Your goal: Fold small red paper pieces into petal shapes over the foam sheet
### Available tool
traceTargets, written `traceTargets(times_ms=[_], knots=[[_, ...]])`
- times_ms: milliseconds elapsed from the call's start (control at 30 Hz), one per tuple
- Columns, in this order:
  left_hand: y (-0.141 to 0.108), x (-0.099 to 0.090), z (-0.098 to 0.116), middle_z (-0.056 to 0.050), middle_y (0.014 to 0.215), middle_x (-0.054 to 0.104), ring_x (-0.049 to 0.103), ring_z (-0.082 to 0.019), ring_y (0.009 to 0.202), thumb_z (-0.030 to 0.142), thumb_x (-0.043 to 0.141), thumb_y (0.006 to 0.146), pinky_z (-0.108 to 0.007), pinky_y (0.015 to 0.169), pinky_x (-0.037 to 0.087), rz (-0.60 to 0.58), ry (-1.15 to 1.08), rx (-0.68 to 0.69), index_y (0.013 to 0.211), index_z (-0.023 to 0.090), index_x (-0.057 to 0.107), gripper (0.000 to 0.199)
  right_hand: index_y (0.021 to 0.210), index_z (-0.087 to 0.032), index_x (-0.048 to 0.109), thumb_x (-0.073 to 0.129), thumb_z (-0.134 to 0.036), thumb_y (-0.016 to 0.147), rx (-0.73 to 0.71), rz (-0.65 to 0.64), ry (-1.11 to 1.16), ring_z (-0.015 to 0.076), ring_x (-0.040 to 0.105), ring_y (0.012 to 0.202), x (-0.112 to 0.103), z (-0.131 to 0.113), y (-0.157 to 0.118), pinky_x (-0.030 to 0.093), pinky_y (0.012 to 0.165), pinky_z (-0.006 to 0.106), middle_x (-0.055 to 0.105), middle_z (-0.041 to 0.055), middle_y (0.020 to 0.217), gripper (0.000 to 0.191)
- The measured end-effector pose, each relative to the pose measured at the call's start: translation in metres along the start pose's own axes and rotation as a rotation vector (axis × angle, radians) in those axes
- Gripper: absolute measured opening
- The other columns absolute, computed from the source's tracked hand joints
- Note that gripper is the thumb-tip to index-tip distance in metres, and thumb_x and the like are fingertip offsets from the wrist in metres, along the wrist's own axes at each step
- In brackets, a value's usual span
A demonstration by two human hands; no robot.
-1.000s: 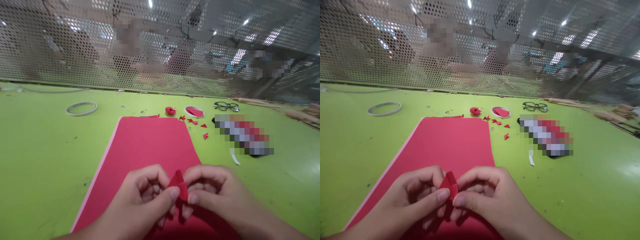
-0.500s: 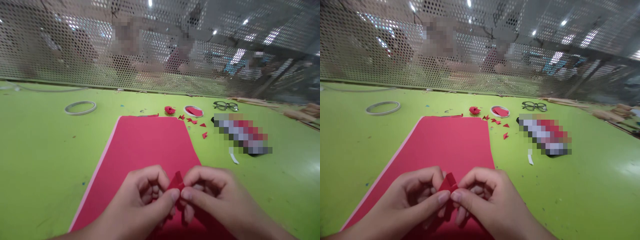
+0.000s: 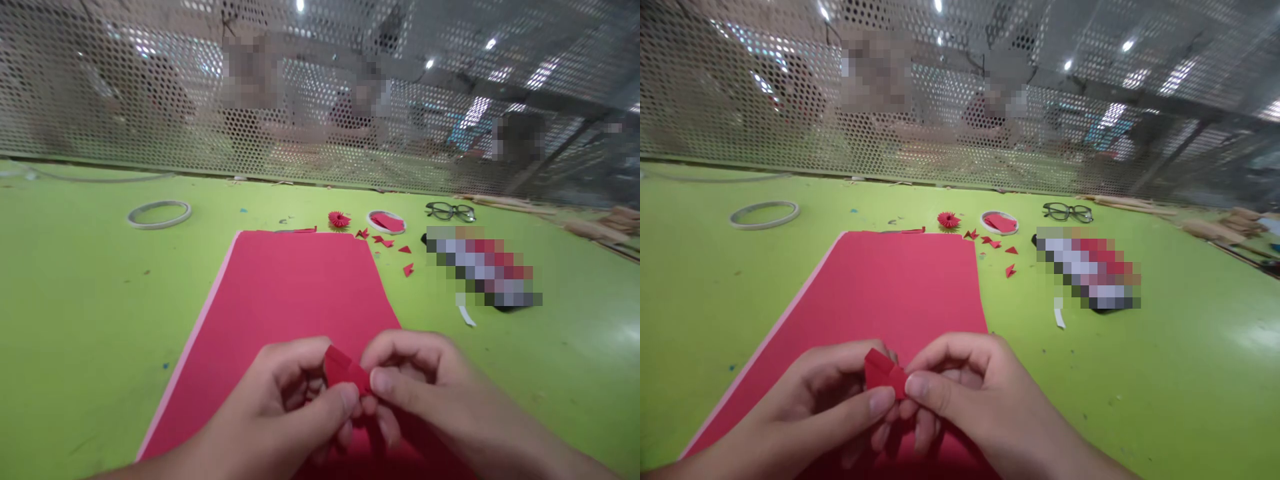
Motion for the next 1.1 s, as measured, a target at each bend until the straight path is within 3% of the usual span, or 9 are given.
traceTargets(times_ms=[367,600,733,933,1100], knots=[[0.002,-0.004,-0.014,0.002,0.061,0.060,0.049,-0.013,0.057,0.040,0.067,0.081,-0.023,0.053,0.036,-0.035,0.139,0.105,0.070,0.018,0.061,0.025,0.069,-0.019,0.076,0.082,-0.012,0.079,-0.064,0.025,0.042,0.0004,0.069,0.051,0.002,0.007,0.000,0.050,0.050,0.002,0.077,-0.0057,0.060,0.014],[0.006,-0.006,-0.018,0.002,0.059,0.057,0.049,-0.014,0.057,0.042,0.063,0.080,-0.024,0.052,0.036,-0.045,0.185,0.162,0.062,0.019,0.057,0.030,0.062,-0.019,0.071,0.083,-0.006,0.068,0.006,0.249,-0.114,0.0017,0.064,0.047,0.017,-0.004,-0.010,0.049,0.050,0.007,0.072,-0.0080,0.053,0.018],[0.006,-0.007,-0.016,0.003,0.058,0.052,0.045,-0.012,0.054,0.042,0.059,0.082,-0.024,0.049,0.031,-0.031,0.265,0.171,0.064,0.020,0.056,0.029,0.061,-0.019,0.067,0.079,-0.004,0.064,-0.015,0.289,-0.192,0.0039,0.062,0.048,0.021,-0.008,-0.011,0.049,0.051,0.012,0.069,-0.0073,0.054,0.019],[0.005,-0.007,-0.015,0.004,0.057,0.053,0.045,-0.013,0.054,0.038,0.060,0.081,-0.024,0.050,0.034,0.013,0.323,0.160,0.062,0.020,0.055,0.027,0.060,-0.021,0.056,0.066,-0.023,0.069,-0.074,0.374,-0.574,0.0087,0.040,0.050,0.022,-0.005,-0.010,0.031,0.048,0.022,0.049,-0.0079,0.053,0.014],[0.006,-0.005,-0.003,0.004,0.055,0.055,0.050,-0.014,0.057,0.043,0.071,0.078,-0.023,0.053,0.040,0.058,0.265,0.146,0.064,0.019,0.062,0.028,0.064,-0.023,0.054,0.053,-0.034,0.084,-0.140,0.263,-0.667,0.0121,0.047,0.053,0.019,-0.006,-0.011,0.038,0.054,0.026,0.050,-0.0056,0.057,0.023]])
Point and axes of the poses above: each hand's wrist, its own y-axis towards the middle knuckle, its own x-axis out of the palm, z = x × y, the point moved 1 cm from there along y, towards the middle knuckle
